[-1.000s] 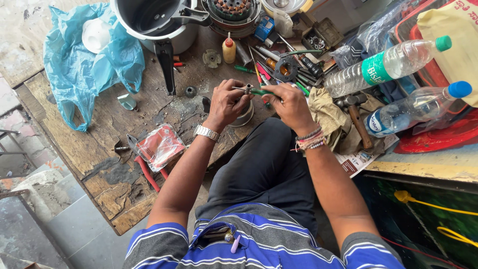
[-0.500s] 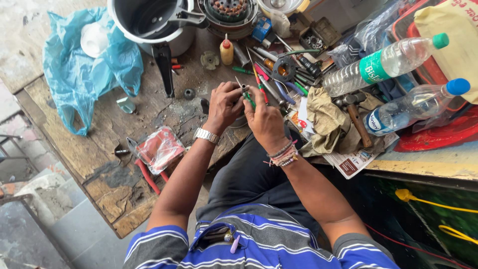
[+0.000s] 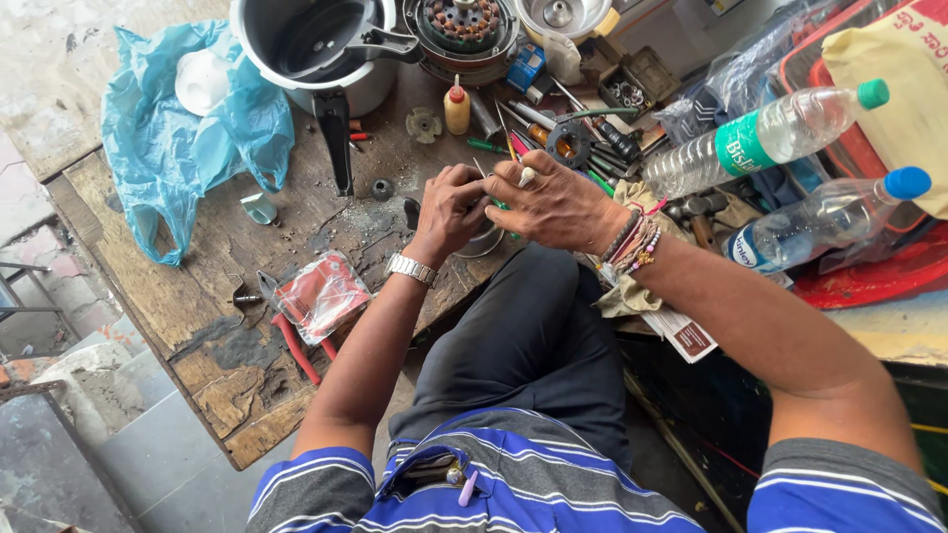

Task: The person disassembles a small cylindrical metal component, cleans it with a cloth, and uses a screwdriver to adjust internal parts. The person then reassembles the component and places it on the workbench.

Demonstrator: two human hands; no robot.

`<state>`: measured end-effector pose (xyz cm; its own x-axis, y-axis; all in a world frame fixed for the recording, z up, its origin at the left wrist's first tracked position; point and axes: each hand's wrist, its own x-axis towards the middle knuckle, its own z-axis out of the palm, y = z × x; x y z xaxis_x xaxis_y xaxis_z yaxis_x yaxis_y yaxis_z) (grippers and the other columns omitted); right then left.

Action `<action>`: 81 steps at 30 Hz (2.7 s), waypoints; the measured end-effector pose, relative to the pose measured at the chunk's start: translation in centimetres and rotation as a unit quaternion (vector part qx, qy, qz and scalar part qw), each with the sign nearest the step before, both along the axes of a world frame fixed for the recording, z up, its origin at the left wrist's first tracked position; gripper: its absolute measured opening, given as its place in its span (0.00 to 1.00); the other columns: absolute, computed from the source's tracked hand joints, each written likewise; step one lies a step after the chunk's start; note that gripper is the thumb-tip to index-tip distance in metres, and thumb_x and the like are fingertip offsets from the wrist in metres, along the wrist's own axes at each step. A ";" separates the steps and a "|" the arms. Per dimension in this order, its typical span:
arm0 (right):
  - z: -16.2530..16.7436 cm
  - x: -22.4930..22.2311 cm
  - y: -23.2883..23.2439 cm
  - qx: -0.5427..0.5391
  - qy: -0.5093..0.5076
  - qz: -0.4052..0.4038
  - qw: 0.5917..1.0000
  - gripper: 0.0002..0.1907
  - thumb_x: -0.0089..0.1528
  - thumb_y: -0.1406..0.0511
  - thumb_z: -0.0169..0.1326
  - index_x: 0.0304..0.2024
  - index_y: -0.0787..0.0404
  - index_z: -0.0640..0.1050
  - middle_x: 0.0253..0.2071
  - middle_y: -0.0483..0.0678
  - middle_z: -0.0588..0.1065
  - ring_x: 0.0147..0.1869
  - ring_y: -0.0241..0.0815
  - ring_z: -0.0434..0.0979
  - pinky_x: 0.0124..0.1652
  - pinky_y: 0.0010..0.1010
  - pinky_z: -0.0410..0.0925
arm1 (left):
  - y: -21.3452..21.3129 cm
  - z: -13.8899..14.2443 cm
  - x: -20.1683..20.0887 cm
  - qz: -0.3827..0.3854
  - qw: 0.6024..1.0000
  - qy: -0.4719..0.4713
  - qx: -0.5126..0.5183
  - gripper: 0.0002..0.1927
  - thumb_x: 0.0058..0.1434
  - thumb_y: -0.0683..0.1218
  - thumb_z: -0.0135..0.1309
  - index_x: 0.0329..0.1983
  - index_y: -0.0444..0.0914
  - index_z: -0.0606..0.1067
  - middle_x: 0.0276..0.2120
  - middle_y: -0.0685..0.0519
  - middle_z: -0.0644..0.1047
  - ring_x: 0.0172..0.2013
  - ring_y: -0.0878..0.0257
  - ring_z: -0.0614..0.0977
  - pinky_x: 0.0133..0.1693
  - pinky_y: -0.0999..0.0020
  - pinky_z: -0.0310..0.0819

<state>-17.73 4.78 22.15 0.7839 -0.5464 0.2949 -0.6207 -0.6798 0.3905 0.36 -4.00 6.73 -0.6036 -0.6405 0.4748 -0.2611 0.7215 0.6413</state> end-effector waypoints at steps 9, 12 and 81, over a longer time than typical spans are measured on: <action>-0.5 -0.3 -3.9 0.059 0.085 0.051 0.993 0.11 0.63 0.63 0.52 0.41 0.63 0.80 0.51 0.54 0.79 0.64 0.49 0.73 0.63 0.39 0.67 | 0.0 -0.6 -0.2 0.007 0.999 -0.030 0.023 0.10 0.60 0.50 0.61 0.40 0.42 0.81 0.40 0.53 0.75 0.45 0.55 0.76 0.46 0.57 0.65; -0.8 -0.6 -4.4 0.092 0.089 0.075 0.989 0.09 0.61 0.63 0.52 0.36 0.61 0.81 0.50 0.53 0.79 0.65 0.48 0.74 0.60 0.38 0.68 | 0.0 -0.7 -0.3 0.011 1.000 -0.011 0.016 0.10 0.60 0.51 0.62 0.40 0.41 0.81 0.40 0.53 0.75 0.45 0.55 0.75 0.47 0.57 0.66; -3.5 -0.2 -5.5 0.164 -0.159 -0.200 0.953 0.06 0.61 0.65 0.62 0.41 0.55 0.84 0.34 0.47 0.78 0.40 0.48 0.78 0.41 0.39 0.73 | 0.9 -2.7 0.8 -0.013 0.956 0.136 0.260 0.57 0.48 0.55 0.73 0.76 0.40 0.54 0.62 0.47 0.74 0.64 0.54 0.77 0.66 0.60 0.69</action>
<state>-17.98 -0.70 18.68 0.3937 -0.8862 0.2442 -0.9070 -0.4178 -0.0540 1.13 -3.10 4.02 -0.5222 -0.8189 0.2382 -0.0199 0.2909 0.9565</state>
